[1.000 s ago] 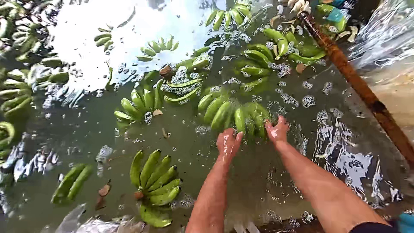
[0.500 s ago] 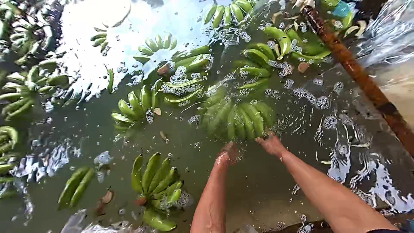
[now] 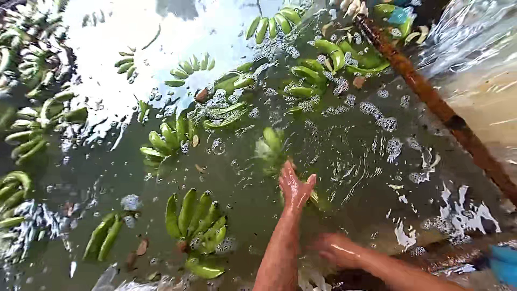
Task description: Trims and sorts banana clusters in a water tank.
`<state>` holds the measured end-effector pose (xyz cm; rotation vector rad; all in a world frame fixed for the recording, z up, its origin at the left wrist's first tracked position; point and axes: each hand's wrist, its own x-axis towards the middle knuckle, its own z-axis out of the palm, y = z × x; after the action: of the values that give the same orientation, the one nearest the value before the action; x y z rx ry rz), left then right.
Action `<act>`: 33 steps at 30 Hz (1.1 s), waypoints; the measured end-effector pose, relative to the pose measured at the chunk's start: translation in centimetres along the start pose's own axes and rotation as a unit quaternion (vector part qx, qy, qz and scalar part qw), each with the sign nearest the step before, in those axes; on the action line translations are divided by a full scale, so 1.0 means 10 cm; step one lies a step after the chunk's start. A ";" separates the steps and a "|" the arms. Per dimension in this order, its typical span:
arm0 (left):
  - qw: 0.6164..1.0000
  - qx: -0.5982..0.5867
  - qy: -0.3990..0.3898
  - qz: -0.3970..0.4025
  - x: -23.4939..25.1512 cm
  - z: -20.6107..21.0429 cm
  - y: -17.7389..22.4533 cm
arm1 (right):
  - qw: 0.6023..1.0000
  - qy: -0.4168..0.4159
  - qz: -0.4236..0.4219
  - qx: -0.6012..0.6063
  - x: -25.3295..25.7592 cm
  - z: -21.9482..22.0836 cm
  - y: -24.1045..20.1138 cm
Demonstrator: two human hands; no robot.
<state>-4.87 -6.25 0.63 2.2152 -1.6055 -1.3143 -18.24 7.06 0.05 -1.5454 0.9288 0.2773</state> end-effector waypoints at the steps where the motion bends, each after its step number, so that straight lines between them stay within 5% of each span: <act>1: 0.999 0.034 0.005 -0.024 0.01 0.08 -0.01 | 0.999 0.027 0.016 0.014 -0.14 -0.08 0.02; 5: 0.990 0.091 0.024 -0.101 -0.11 0.24 -0.30 | 0.971 0.203 0.117 0.046 -0.87 -0.37 0.32; 9: 0.985 0.056 -0.059 -0.155 -0.26 0.18 -0.61 | 0.922 0.318 0.215 0.052 -1.58 -0.27 0.61; 12: 0.985 0.103 -0.098 -0.103 -0.28 0.12 -0.90 | 0.937 0.296 0.186 0.023 -1.85 0.05 0.78; 18: 0.974 -0.197 0.000 -0.115 -0.56 -0.05 -1.13 | 0.974 0.161 0.132 -0.086 -1.77 0.66 0.74; 24: 0.929 -0.346 -0.004 -0.130 -0.85 -0.30 -1.41 | 0.955 0.236 0.136 -0.119 -1.64 0.82 0.84; 29: 0.868 -0.480 0.024 -0.127 -1.06 0.03 -1.57 | 0.957 0.206 0.149 -0.138 -1.58 0.79 0.88; 33: 0.840 -0.522 -0.061 -0.134 -1.28 0.29 -1.52 | 0.961 0.175 0.146 -0.154 -1.58 0.77 0.93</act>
<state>3.25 11.87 -1.92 1.6423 -0.3226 -1.8026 -32.26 20.97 1.95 -1.7739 1.4536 0.3794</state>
